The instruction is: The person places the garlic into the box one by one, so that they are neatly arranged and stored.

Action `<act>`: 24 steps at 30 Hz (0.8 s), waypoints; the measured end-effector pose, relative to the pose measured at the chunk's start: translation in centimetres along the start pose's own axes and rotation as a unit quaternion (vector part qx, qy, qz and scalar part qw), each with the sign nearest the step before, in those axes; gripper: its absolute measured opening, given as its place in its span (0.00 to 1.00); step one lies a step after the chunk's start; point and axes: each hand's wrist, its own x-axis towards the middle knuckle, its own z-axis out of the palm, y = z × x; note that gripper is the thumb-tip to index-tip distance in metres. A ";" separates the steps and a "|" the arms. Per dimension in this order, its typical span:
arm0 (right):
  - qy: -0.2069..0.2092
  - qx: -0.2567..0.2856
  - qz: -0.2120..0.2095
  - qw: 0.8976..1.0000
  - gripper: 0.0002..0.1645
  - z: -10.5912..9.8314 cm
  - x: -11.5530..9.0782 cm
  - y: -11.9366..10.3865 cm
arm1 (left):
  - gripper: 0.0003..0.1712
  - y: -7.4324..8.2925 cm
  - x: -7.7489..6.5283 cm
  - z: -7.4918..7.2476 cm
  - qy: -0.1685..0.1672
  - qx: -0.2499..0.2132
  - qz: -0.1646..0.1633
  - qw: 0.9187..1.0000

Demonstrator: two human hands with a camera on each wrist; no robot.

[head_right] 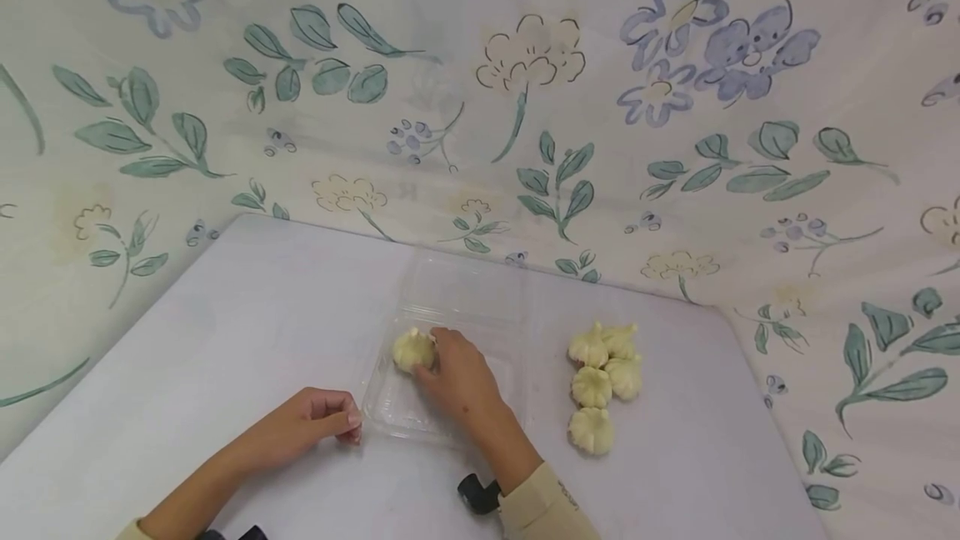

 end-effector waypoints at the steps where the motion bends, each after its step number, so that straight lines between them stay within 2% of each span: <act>1: -0.001 -0.005 0.003 1.000 0.36 -0.1 0.0 0.0 | 0.14 0.0 0.0 0.0 0.001 -0.001 -0.001 1.000; 9: 0.002 -0.029 0.006 1.000 0.35 -0.8 -0.5 -0.2 | 0.15 0.1 -0.2 0.1 0.005 0.000 0.002 1.000; 24: 0.047 -0.045 -0.061 0.996 0.31 -3.3 -1.6 0.2 | 0.15 0.0 -0.1 0.0 0.006 0.007 -0.007 1.000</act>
